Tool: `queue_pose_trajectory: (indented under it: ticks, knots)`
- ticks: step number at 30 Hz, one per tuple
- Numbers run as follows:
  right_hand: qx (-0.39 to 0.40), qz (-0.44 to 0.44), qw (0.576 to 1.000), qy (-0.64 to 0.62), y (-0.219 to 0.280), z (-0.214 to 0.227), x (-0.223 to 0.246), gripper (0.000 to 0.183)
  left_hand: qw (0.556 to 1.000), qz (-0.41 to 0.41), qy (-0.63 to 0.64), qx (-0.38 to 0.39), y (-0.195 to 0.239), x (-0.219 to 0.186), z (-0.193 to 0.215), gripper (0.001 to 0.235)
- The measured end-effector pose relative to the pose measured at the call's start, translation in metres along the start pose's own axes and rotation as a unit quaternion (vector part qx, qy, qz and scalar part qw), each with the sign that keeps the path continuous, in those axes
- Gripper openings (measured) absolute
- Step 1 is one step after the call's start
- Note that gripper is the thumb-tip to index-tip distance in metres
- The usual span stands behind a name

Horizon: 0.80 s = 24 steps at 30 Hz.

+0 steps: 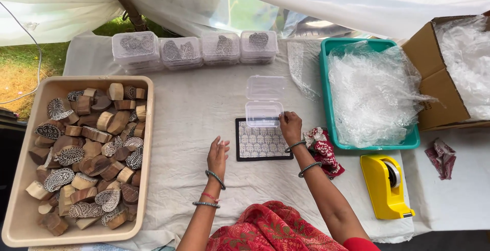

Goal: The person wraps a small plastic container with bubble wrap and secures it with tape. They then place the wrapped container on the table. Next, they pick up a wooden stamp, wipe it with a cloth, and place it inside a small plastic container. Finally, they wrap the container with the stamp in bubble wrap and secure it with tape.

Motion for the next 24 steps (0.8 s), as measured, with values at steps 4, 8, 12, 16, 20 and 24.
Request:
queue_pose_trajectory:
  ticks: [4,8,12,16,20,24]
  knots:
    - [-0.013,-0.012,1.0,0.009,-0.015,-0.016,-0.012,0.021,0.998,0.058,-0.022,-0.017,0.035,0.048,0.042,0.048]
    - [-0.005,-0.01,1.0,0.007,-0.023,-0.027,-0.012,0.022,0.996,0.085,-0.018,-0.028,0.063,0.074,0.074,0.039]
    - [0.01,-0.021,1.0,0.021,-0.021,-0.033,-0.017,0.025,0.994,0.104,-0.007,-0.031,0.075,0.081,0.087,0.039]
    - [0.002,-0.019,1.0,0.019,-0.018,-0.027,-0.014,0.029,0.993,0.109,-0.008,-0.038,0.075,0.087,0.091,0.038]
    - [-0.005,-0.015,1.0,-0.011,-0.012,-0.016,-0.005,0.036,0.994,0.105,-0.012,-0.034,0.078,0.085,0.088,0.037]
    - [0.002,0.0,1.0,-0.025,-0.006,-0.012,-0.004,0.039,0.994,0.096,-0.003,-0.043,0.087,0.079,0.094,0.037]
Point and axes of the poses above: each hand's wrist, its own y-axis away from the middle knuckle, its own z-axis out of the back of the hand, x = y × z, the point moved 8 cm from there along -y, towards the middle knuckle, and after that the axes turned 10 degrees about z, right-handed, at the moved point
